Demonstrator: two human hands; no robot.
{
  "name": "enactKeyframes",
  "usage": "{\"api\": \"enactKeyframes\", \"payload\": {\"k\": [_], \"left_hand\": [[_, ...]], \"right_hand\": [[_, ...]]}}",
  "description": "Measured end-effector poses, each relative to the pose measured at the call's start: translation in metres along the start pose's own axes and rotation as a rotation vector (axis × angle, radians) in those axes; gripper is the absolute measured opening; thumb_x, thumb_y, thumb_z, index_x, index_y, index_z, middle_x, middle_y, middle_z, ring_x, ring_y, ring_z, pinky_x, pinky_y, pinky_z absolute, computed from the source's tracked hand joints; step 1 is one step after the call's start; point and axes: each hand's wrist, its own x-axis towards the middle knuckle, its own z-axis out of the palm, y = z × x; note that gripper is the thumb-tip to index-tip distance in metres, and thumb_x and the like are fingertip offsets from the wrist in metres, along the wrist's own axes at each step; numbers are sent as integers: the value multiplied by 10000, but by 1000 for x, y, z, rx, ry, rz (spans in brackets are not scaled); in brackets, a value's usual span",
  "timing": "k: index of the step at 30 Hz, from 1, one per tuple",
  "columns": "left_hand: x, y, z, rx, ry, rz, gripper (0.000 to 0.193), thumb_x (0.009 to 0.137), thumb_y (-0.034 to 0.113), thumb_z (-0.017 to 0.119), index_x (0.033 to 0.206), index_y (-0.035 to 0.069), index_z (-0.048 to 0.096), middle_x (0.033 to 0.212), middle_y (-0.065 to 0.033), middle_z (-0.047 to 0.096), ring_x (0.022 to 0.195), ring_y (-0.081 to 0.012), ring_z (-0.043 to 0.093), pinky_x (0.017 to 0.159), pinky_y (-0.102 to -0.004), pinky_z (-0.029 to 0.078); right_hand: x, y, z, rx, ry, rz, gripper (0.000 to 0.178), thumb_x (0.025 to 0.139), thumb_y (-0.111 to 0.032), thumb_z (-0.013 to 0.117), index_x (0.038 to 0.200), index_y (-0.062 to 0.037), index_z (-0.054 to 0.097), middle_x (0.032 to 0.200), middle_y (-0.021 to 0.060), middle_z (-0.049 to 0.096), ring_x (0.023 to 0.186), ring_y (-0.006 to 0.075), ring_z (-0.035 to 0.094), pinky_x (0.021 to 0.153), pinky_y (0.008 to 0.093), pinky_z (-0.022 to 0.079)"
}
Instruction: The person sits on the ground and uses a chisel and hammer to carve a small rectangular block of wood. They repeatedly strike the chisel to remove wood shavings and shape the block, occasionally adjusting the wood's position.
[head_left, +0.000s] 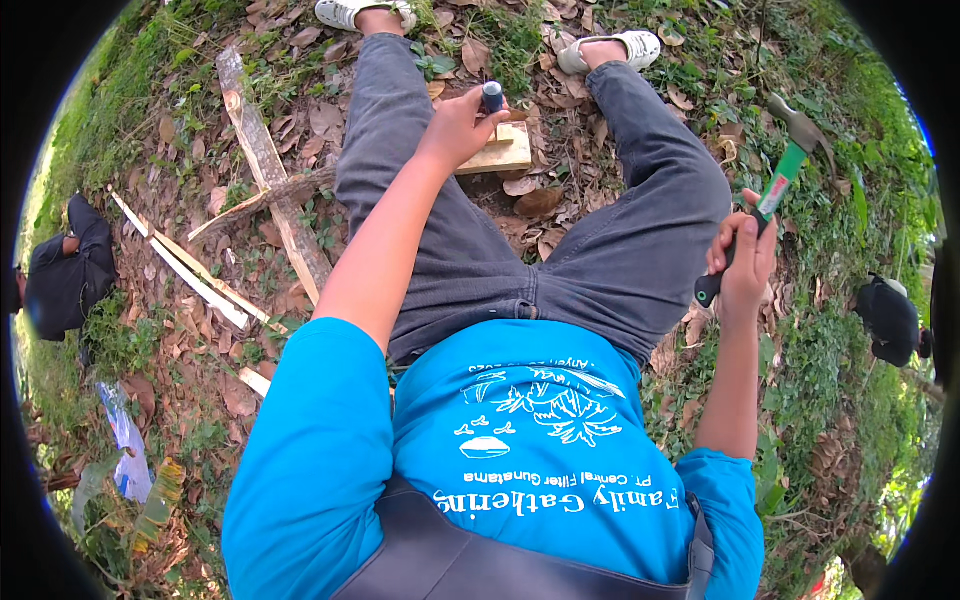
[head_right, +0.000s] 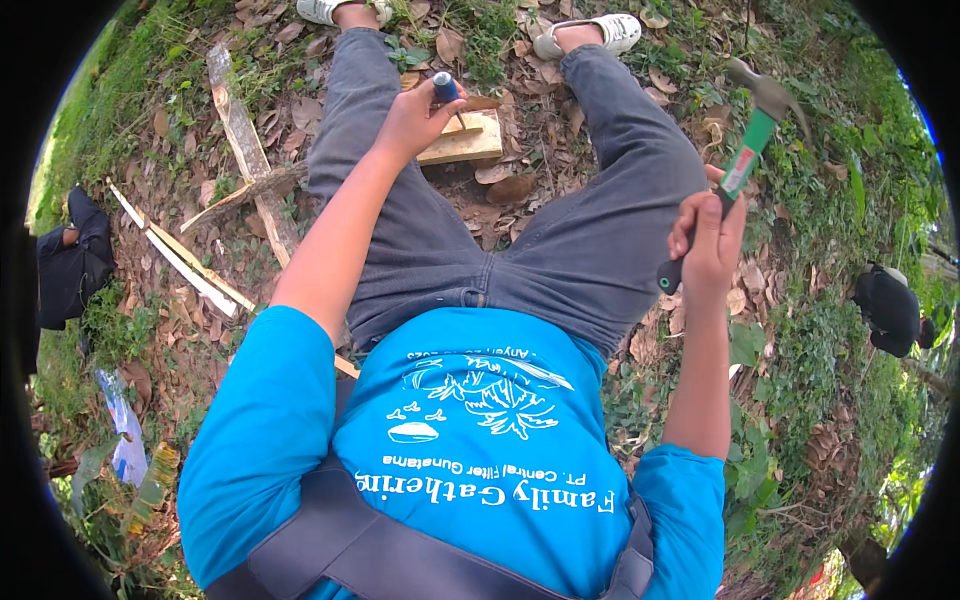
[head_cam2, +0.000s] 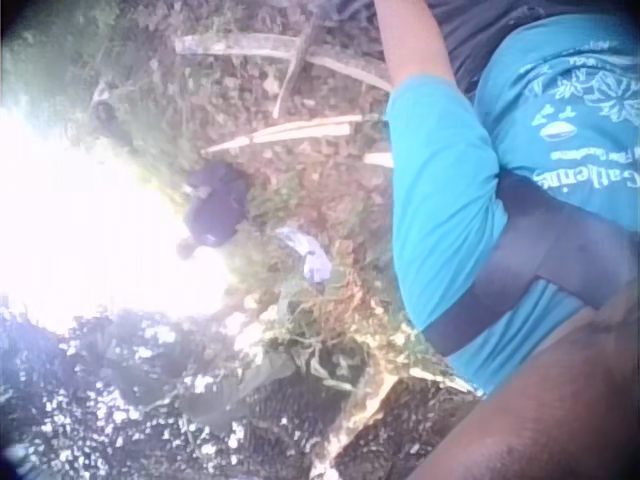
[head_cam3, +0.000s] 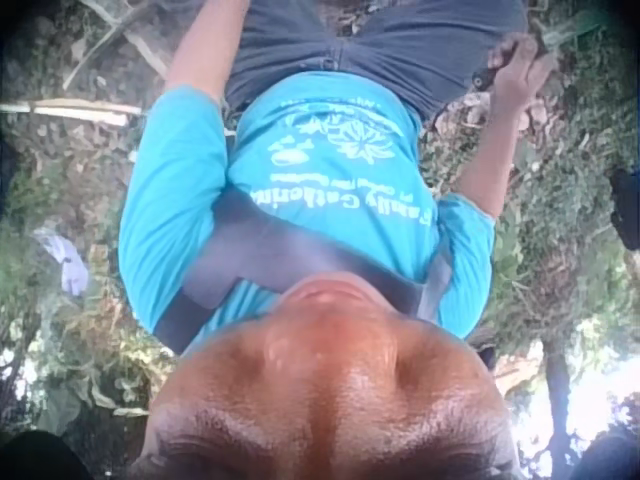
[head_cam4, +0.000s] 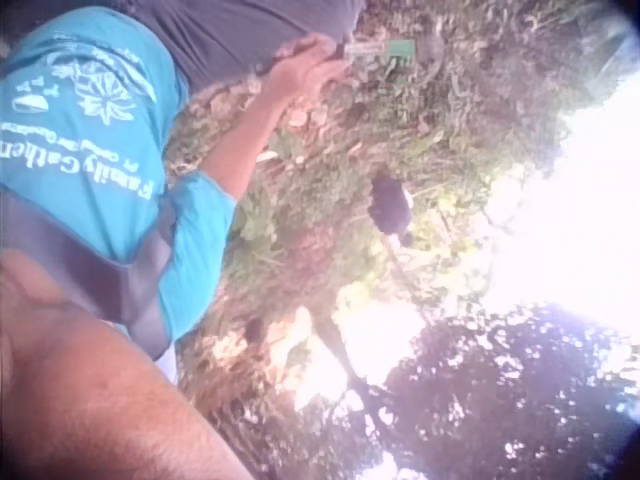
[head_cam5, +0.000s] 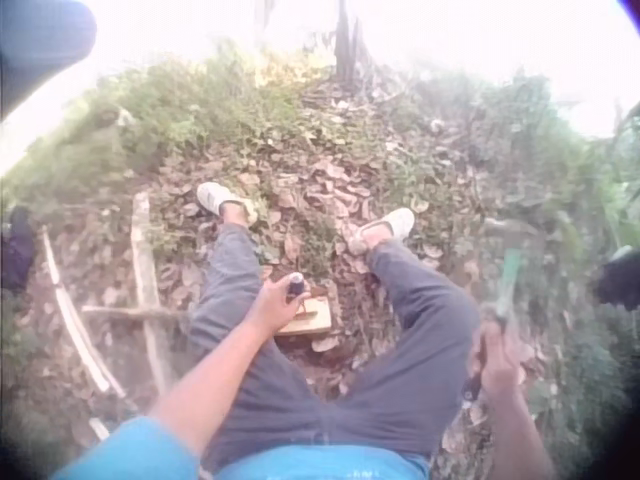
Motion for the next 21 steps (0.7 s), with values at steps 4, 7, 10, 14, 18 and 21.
{"api": "enactKeyframes", "payload": {"k": [4,7,10,14,18,21], "left_hand": [[5,7,-5,87,-58,-54,250,944,168,745,1115,3,667,982,-145,766,957,-242,764,830,-354,594],[15,30,-7,156,-144,-109,246,929,174,753,1093,14,665,963,-147,765,925,-291,760,811,-374,588],[6,-7,-3,59,-20,87,338,925,304,765,1041,23,618,797,-206,688,770,-395,697,668,-449,523],[1,-15,-3,-47,-10,89,310,926,267,770,1043,24,616,823,-200,696,774,-377,702,668,-423,524],[0,-4,-14,-15,-131,-44,264,939,138,746,1145,3,650,1028,-133,765,969,-247,754,855,-349,588],[7,-7,-9,8,-127,64,251,940,134,747,1130,0,652,1011,-128,764,959,-224,753,852,-339,586]], "right_hand": [[11,3,83,-225,-374,90,346,1086,-185,543,1402,-45,526,777,-25,517,621,38,435,558,234,397],[21,36,108,-408,-484,43,328,1062,-178,582,1347,-17,591,822,18,591,693,73,478,635,264,417],[33,8,130,-452,-494,-86,344,1059,-200,593,1349,-15,590,829,23,606,714,85,501,657,275,441],[36,-56,136,-339,-450,-198,335,1088,-201,543,1369,-26,591,762,-14,519,669,35,422,588,239,346],[31,-45,144,-311,-397,-273,334,1082,-185,544,1368,-14,574,717,21,524,628,61,444,577,266,370],[49,26,130,-706,-511,-345,343,1066,-175,564,1358,4,560,698,84,549,614,108,485,592,308,415]]}}
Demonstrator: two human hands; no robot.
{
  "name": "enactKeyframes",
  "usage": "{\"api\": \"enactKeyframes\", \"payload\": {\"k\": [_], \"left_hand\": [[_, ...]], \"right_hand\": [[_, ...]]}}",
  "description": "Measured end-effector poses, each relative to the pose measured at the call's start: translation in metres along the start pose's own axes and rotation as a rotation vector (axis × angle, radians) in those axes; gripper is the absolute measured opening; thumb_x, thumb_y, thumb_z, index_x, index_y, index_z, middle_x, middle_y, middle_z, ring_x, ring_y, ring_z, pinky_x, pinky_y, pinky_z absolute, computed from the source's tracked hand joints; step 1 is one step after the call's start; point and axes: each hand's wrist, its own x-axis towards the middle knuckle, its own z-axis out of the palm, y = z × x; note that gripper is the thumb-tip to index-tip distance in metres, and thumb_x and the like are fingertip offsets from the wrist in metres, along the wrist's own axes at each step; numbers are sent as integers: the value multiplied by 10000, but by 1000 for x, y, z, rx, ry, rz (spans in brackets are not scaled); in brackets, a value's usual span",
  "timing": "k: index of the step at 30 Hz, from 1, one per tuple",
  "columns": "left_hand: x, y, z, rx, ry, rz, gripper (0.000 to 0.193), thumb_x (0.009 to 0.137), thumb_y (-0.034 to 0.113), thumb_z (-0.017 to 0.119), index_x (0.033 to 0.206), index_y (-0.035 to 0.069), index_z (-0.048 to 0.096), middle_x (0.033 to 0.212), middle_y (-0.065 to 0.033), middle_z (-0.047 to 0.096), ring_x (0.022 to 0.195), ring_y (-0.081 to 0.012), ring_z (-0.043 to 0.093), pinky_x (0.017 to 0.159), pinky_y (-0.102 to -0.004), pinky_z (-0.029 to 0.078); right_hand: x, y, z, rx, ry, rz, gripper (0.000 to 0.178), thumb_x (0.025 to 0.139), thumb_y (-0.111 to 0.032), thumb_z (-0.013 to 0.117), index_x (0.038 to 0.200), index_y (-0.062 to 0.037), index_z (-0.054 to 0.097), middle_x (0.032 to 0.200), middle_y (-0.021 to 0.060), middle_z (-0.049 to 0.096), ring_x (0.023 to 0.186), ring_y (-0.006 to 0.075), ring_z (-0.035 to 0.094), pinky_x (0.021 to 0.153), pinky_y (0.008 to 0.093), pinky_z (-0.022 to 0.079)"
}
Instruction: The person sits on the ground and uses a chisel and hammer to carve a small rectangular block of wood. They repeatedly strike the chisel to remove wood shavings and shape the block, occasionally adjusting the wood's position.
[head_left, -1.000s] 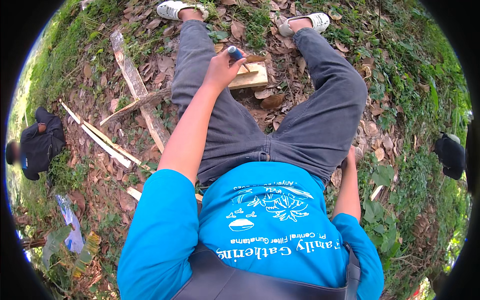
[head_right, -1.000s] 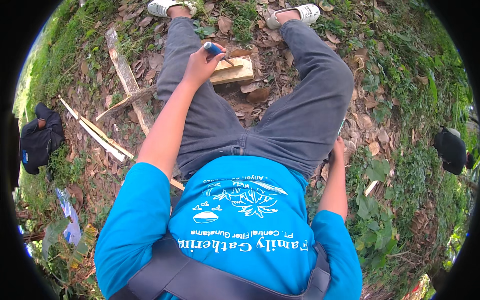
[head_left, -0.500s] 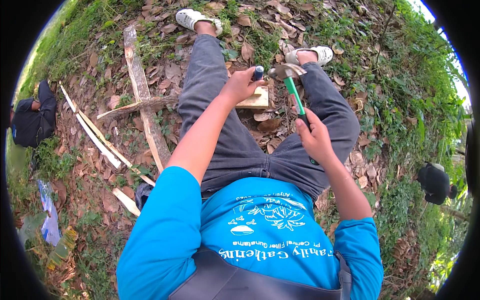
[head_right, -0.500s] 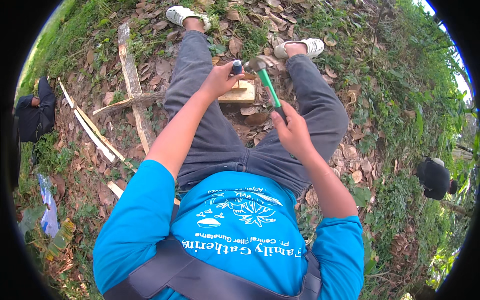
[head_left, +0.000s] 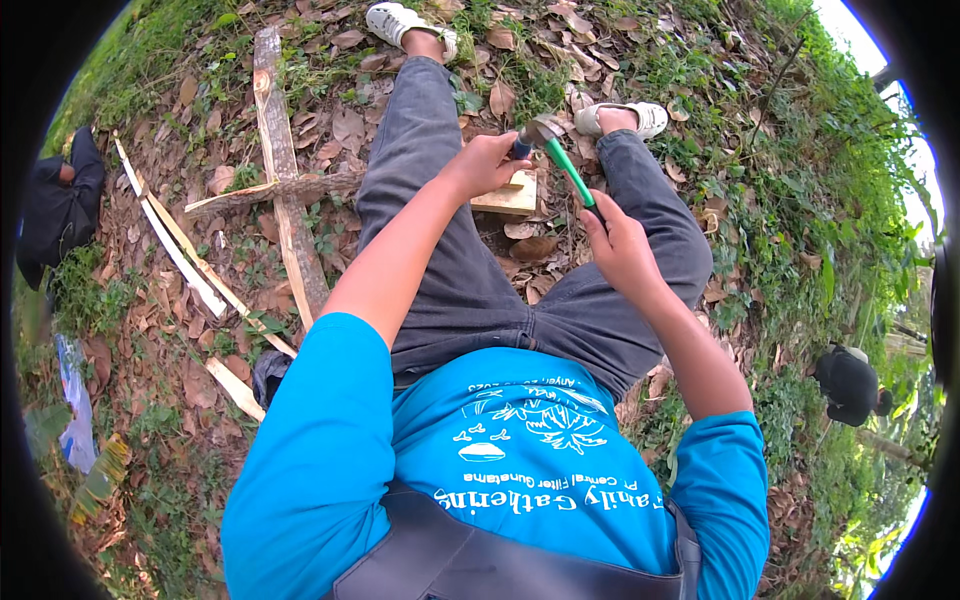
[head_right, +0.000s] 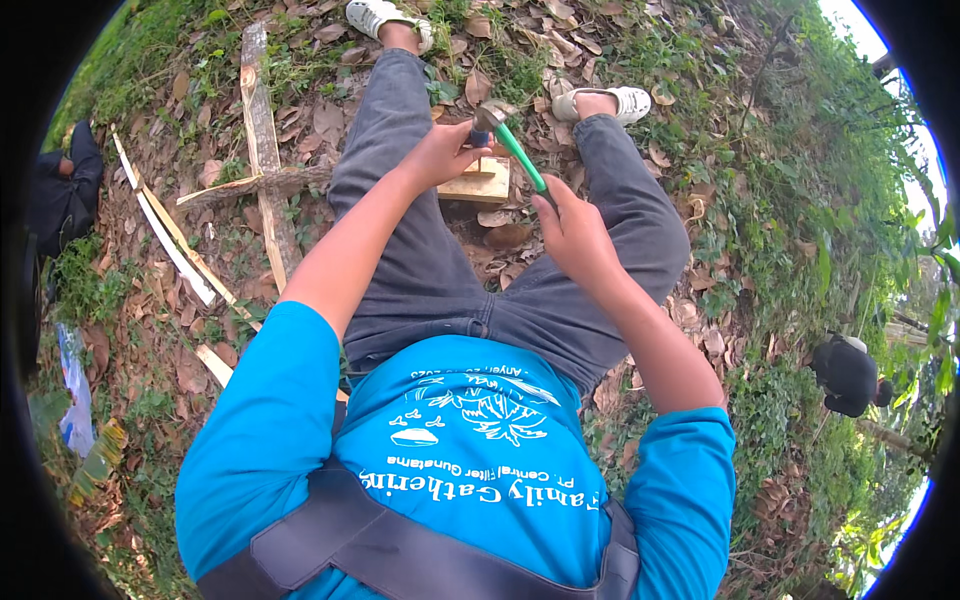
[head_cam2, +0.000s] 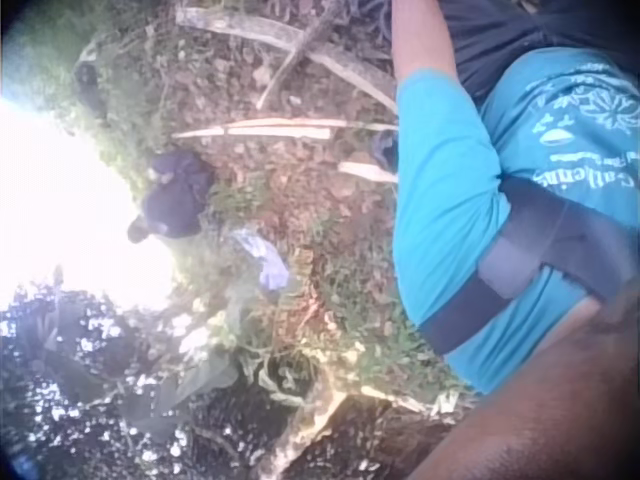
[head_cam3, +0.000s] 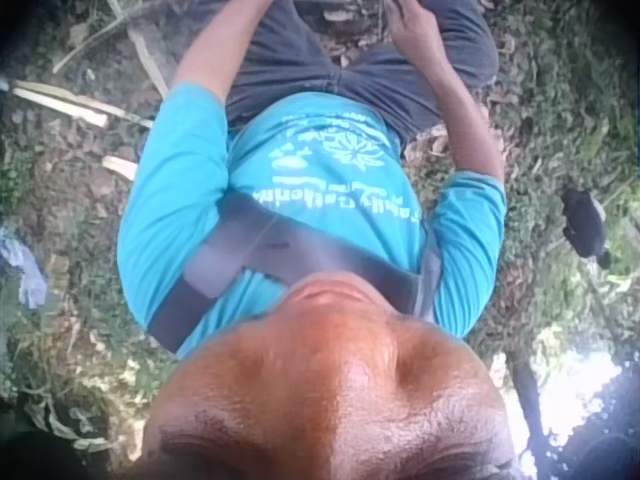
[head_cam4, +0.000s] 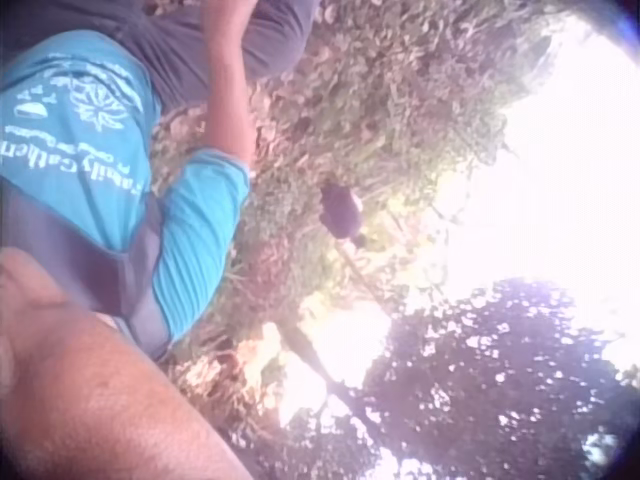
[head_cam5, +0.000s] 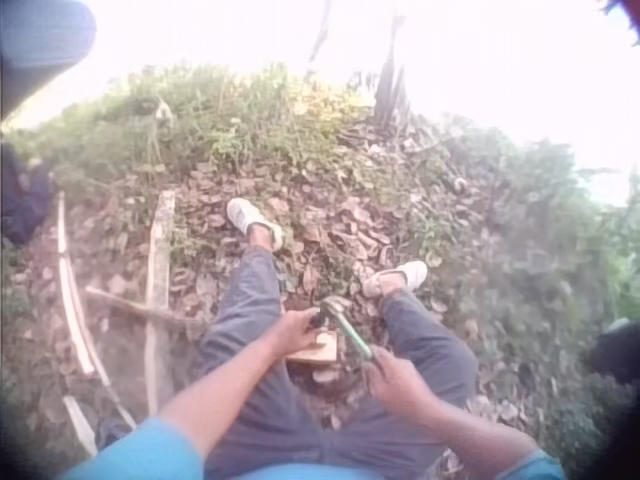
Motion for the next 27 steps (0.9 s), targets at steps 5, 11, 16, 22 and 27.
{"api": "enactKeyframes", "payload": {"k": [5,11,16,22,27], "left_hand": [[-14,-8,-10,-82,5,-75,248,943,132,749,1129,2,649,990,-109,762,950,-184,746,846,-333,584],[-7,2,-4,25,1,-47,254,949,167,734,1131,13,647,972,-165,751,917,-281,751,816,-358,578],[-4,15,-1,169,-29,-70,292,945,211,739,1122,5,633,852,-189,717,822,-350,727,705,-401,549],[-4,7,4,127,68,-22,332,938,255,754,1096,-2,615,815,-203,692,767,-377,705,664,-418,528],[3,10,6,103,10,-75,297,939,232,751,1103,15,632,904,-200,726,831,-365,725,684,-409,536]], "right_hand": [[19,-59,-40,112,32,50,324,1061,-206,592,1331,-27,601,700,48,530,631,87,460,595,286,402],[12,-72,-35,245,99,9,333,1066,-169,560,1376,-47,563,765,75,612,635,93,505,615,282,413],[19,-45,-36,-91,-223,273,341,1025,-181,611,1335,-41,600,751,184,652,621,177,582,626,338,451],[21,-78,-50,270,173,22,293,1086,-200,547,1339,-59,592,754,1,561,645,63,467,588,277,387],[21,-28,-26,31,-100,232,268,1059,-176,570,1299,-63,609,686,44,523,631,94,483,607,307,414]]}}
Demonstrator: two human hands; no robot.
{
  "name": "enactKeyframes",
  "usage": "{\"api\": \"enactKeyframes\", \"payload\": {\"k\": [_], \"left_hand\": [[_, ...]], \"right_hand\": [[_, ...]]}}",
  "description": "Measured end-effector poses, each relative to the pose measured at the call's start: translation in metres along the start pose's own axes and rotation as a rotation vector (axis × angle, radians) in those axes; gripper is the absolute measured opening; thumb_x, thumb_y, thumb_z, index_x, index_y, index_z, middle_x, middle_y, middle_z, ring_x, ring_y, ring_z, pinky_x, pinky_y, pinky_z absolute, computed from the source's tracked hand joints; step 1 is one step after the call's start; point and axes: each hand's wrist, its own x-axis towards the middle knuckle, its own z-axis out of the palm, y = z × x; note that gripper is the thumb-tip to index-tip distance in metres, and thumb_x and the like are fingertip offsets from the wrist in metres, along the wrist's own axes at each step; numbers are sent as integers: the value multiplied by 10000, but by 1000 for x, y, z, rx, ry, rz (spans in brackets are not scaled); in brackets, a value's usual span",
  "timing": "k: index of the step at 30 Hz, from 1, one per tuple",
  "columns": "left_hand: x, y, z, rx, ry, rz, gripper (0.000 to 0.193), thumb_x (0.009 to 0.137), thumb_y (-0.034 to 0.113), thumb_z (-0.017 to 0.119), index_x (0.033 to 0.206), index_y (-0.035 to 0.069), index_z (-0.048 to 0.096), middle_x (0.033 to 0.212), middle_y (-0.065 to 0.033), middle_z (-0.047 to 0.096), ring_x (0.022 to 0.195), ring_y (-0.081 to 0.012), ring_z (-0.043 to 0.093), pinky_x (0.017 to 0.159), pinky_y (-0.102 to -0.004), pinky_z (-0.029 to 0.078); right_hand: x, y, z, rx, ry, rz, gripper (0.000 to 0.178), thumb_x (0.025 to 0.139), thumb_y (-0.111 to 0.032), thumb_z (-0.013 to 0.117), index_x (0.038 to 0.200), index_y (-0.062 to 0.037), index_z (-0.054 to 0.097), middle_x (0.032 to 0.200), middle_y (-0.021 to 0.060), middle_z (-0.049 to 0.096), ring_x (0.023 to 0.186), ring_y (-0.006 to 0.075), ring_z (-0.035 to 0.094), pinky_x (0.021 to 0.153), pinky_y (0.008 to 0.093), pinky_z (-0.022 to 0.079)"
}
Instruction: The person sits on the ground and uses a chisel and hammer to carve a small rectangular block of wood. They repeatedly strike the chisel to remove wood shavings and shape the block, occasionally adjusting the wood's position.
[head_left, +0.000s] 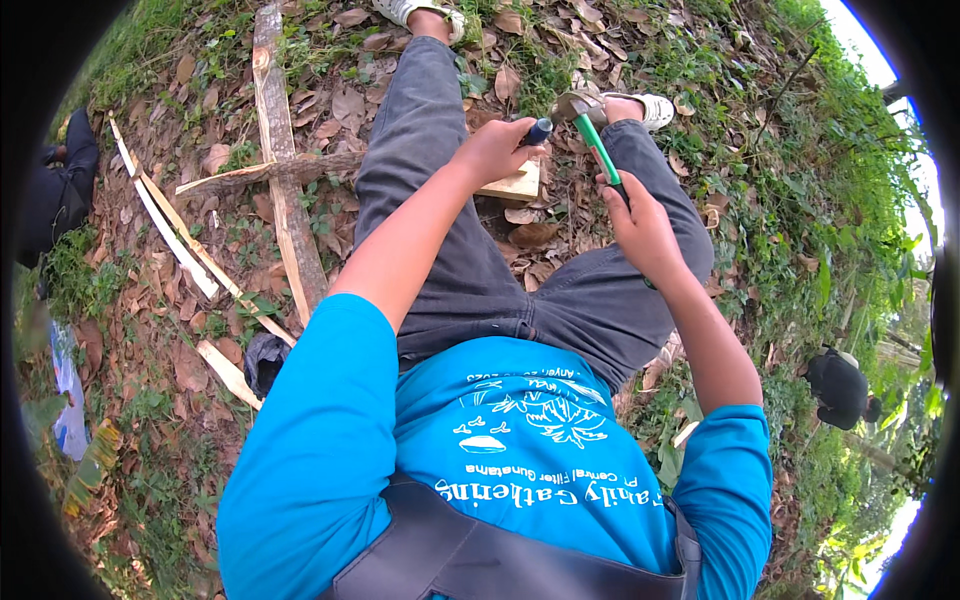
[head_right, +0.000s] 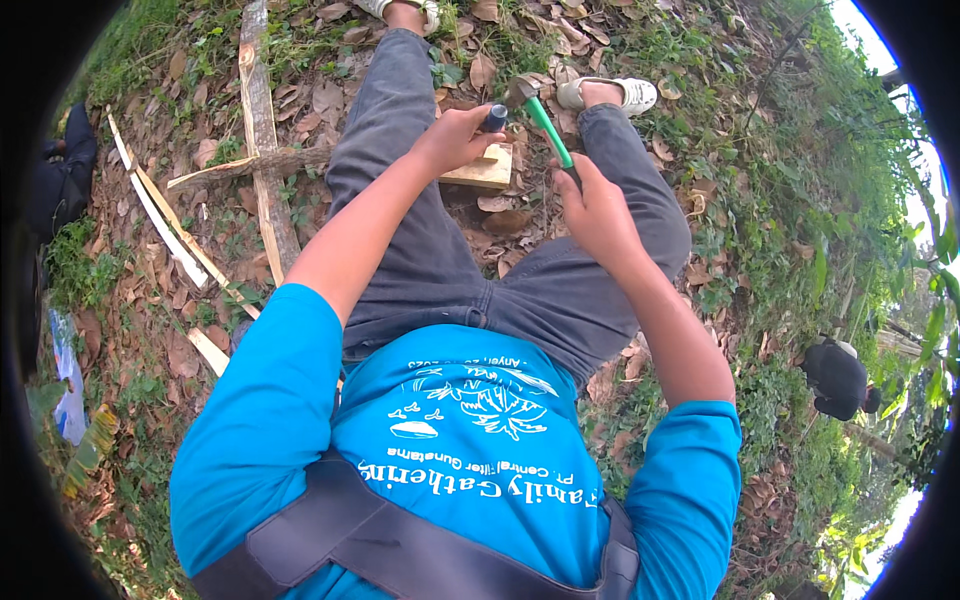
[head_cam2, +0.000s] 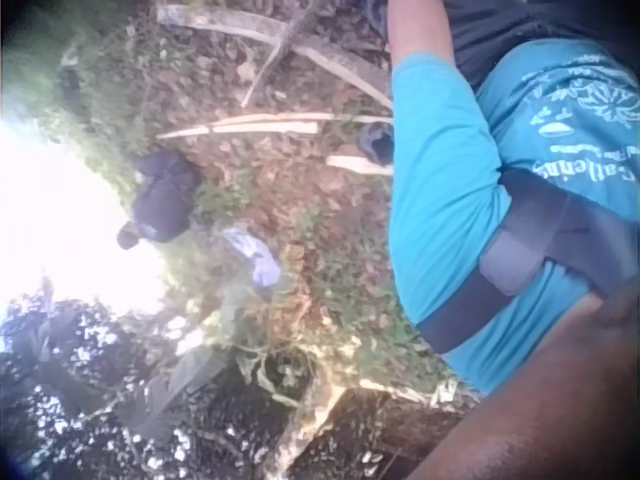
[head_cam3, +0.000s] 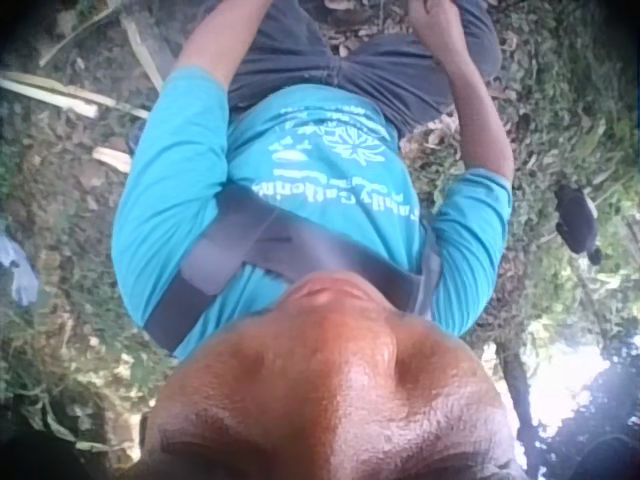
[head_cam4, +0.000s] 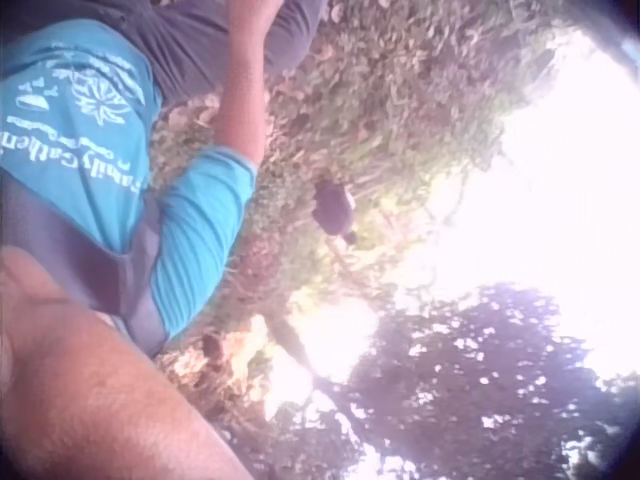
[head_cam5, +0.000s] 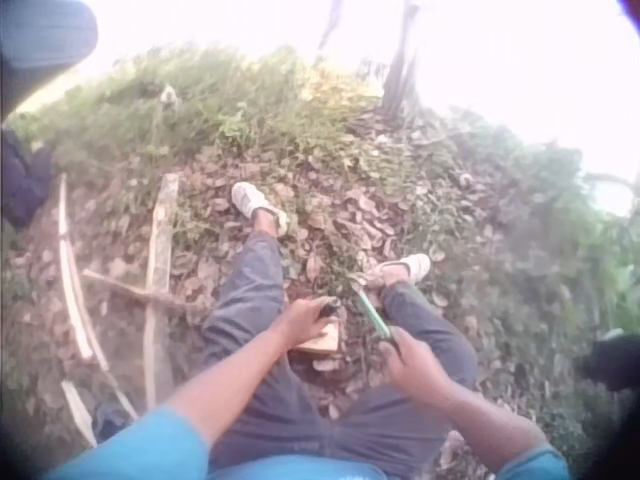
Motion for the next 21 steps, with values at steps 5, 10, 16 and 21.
{"api": "enactKeyframes", "payload": {"k": [5,10,16,21], "left_hand": [[-6,-11,3,-31,97,53,310,928,261,754,1083,25,625,855,-192,717,817,-375,718,682,-426,533],[1,-3,7,-47,76,70,348,919,321,758,1006,29,593,754,-215,667,758,-412,688,651,-478,509],[-4,-10,1,-11,57,22,275,917,197,768,1076,19,631,846,-174,732,794,-344,735,692,-403,549],[4,5,3,33,-1,46,284,921,227,768,1052,17,627,799,-188,704,762,-368,718,660,-418,529]], "right_hand": [[-4,-53,-41,519,223,-136,321,1077,-207,561,1356,-49,562,758,-52,549,587,68,454,549,278,361],[2,11,2,3,136,-189,289,1081,-206,544,1330,-61,561,729,-4,545,593,78,485,556,285,385],[2,-31,-41,418,253,-111,243,1072,-201,549,1263,-59,598,724,8,565,632,74,523,586,288,399],[10,21,13,-71,-59,-85,237,1055,-189,571,1244,-51,607,692,40,550,635,81,530,587,295,408]]}}
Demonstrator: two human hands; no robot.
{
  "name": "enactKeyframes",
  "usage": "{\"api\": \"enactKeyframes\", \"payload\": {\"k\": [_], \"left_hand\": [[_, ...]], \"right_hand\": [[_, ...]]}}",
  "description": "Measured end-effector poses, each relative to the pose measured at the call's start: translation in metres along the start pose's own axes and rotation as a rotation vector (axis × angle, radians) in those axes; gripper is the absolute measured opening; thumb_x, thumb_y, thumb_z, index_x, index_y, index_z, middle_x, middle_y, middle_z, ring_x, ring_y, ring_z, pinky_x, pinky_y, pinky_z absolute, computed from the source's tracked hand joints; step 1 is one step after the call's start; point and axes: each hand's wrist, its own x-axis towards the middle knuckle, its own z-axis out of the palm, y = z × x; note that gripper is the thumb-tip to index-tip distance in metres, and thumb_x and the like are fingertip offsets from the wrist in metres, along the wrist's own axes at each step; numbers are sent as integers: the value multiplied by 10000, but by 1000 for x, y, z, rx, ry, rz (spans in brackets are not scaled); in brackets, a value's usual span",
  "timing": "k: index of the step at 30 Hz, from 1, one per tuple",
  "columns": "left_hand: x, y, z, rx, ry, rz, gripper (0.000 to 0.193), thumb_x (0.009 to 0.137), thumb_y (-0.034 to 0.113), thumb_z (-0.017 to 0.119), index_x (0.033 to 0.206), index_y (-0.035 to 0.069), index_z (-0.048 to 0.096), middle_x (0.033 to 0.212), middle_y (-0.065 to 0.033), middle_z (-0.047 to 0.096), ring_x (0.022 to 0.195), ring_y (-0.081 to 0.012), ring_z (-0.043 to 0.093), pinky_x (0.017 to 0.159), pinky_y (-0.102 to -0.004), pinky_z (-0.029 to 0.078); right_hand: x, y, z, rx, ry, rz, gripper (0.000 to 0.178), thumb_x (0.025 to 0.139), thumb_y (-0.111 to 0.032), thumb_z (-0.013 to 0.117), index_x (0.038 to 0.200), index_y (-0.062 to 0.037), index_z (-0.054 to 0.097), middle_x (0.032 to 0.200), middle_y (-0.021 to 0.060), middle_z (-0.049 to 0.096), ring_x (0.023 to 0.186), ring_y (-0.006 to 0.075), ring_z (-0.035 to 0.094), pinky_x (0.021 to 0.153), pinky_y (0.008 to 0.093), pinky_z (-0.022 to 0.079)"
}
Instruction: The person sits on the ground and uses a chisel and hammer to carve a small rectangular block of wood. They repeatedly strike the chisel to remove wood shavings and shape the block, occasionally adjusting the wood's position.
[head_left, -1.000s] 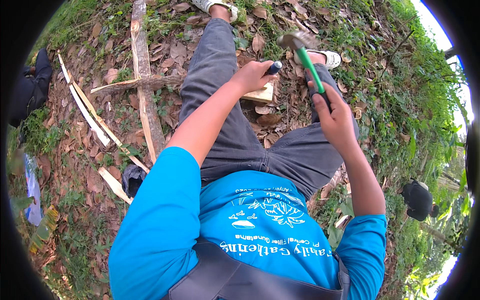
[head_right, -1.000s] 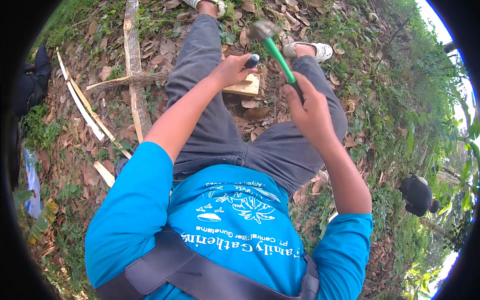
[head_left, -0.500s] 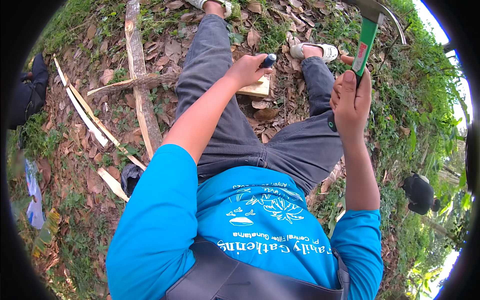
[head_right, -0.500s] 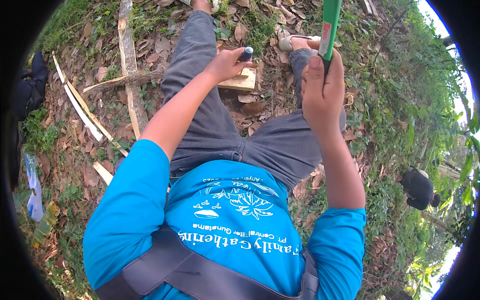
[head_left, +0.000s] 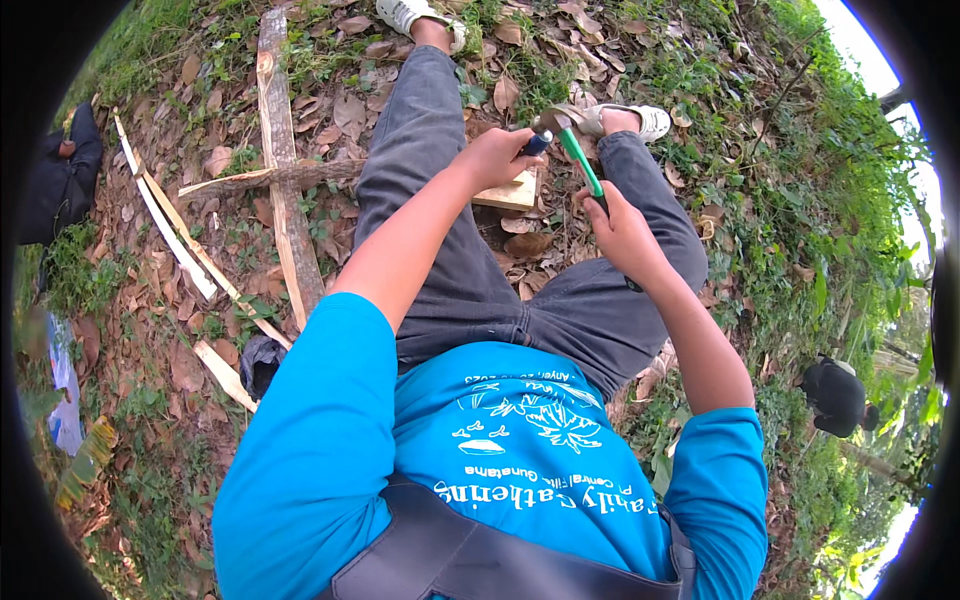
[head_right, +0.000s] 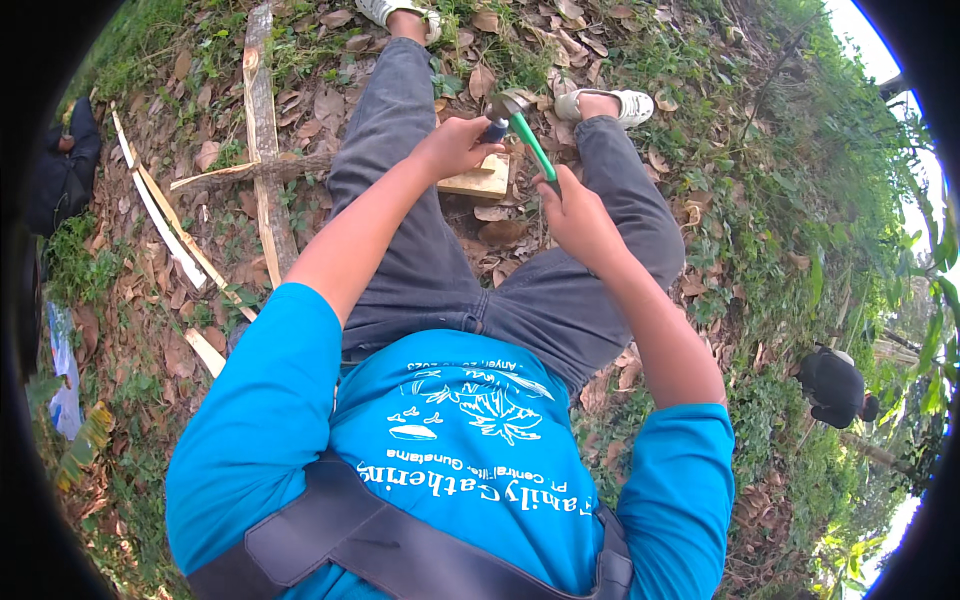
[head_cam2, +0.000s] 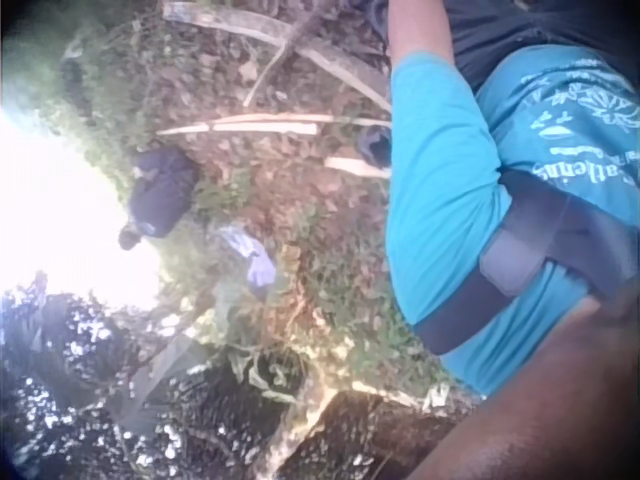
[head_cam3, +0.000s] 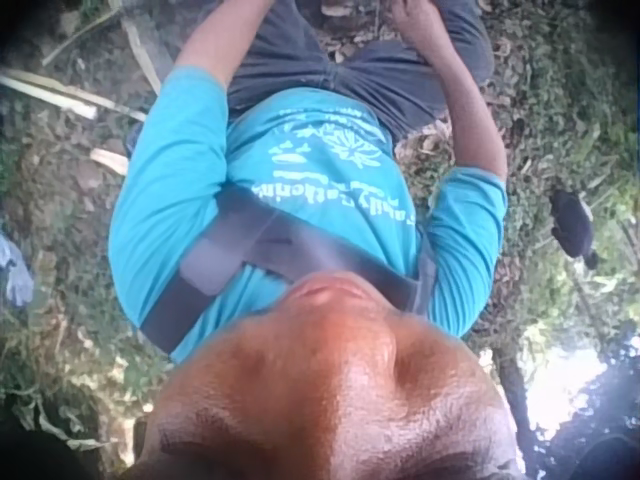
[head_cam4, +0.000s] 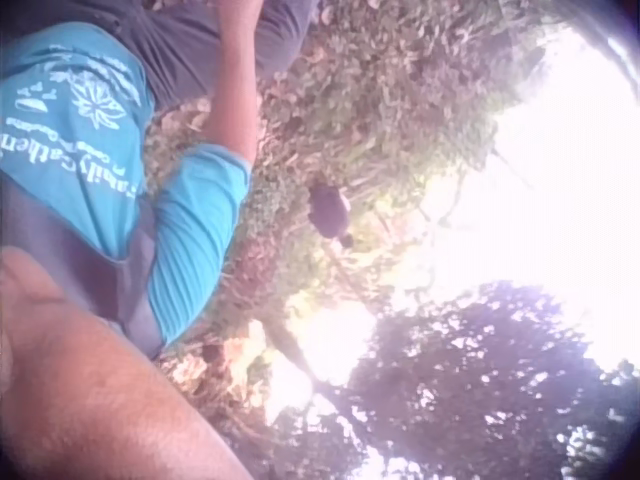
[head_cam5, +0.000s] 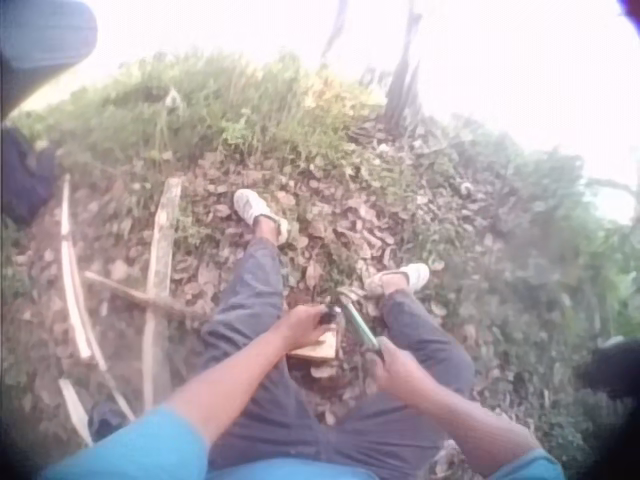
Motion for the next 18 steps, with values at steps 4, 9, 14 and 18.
{"api": "enactKeyframes", "payload": {"k": [4,9,14,18], "left_hand": [[-8,-6,-2,11,90,14,358,923,309,775,1045,8,623,781,-203,684,743,-373,703,657,-427,519],[-3,-7,5,-42,68,-1,300,928,259,770,1043,24,626,805,-191,696,742,-341,714,649,-418,521],[-8,7,1,-21,-31,-119,283,934,215,755,1138,42,662,927,-161,758,868,-302,757,749,-376,577],[-6,-20,5,-114,47,-153,347,944,152,733,1264,42,658,1047,-132,779,1016,-257,760,878,-358,594]], "right_hand": [[11,-50,-46,207,200,-54,199,1073,-211,567,1182,-55,626,688,8,529,592,73,481,561,289,399],[2,-3,-10,190,136,-92,199,1109,-248,495,1156,-73,578,704,-39,468,551,42,409,521,225,362],[-9,17,1,263,92,95,199,1107,-269,488,1167,-86,539,691,-38,453,517,47,438,465,225,380],[-14,22,47,658,69,378,203,1091,-247,498,1158,-60,541,715,-16,498,506,70,497,437,266,418]]}}
